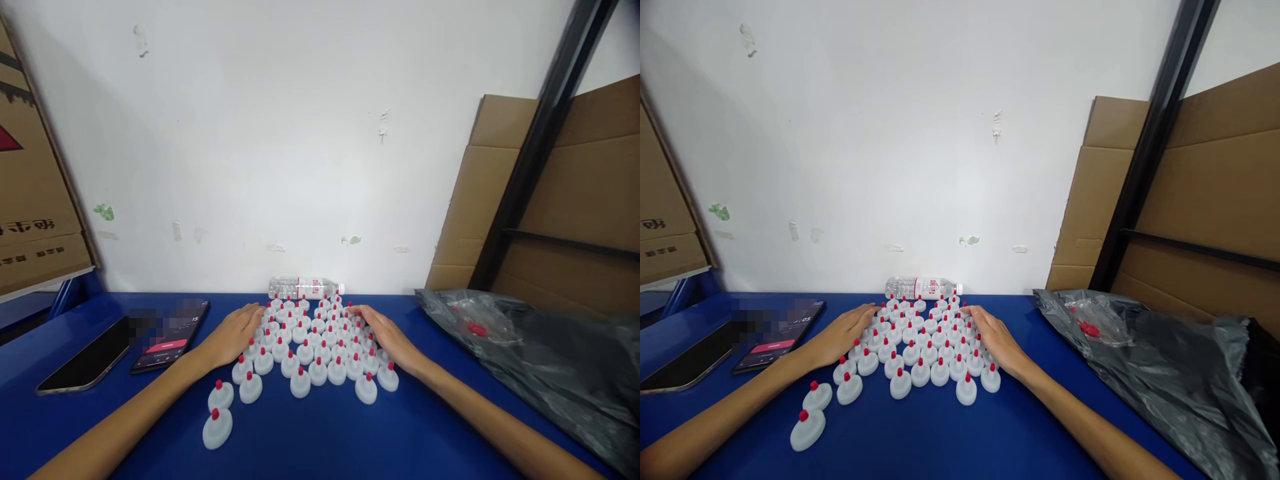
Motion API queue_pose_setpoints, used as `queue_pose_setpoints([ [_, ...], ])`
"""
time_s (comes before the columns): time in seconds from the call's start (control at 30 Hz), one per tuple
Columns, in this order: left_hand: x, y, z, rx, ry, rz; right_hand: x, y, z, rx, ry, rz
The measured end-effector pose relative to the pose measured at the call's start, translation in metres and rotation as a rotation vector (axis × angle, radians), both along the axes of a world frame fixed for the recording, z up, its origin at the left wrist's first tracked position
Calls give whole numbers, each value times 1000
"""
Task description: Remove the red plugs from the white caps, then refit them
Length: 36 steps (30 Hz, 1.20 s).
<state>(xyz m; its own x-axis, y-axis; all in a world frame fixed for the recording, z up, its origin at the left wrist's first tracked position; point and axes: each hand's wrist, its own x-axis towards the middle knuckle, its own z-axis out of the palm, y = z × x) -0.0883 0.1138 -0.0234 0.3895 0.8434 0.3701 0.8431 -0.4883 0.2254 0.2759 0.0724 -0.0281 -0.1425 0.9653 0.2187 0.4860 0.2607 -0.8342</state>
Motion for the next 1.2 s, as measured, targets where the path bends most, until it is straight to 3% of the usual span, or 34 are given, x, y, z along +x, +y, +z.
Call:
queue_pose_setpoints([
  [0.27,-4,1,-1,-58,30,-5,-1,-1,1,11,-11,7],
  [1.2,-6,3,-4,-53,38,-35,0,-1,1,11,-1,4],
])
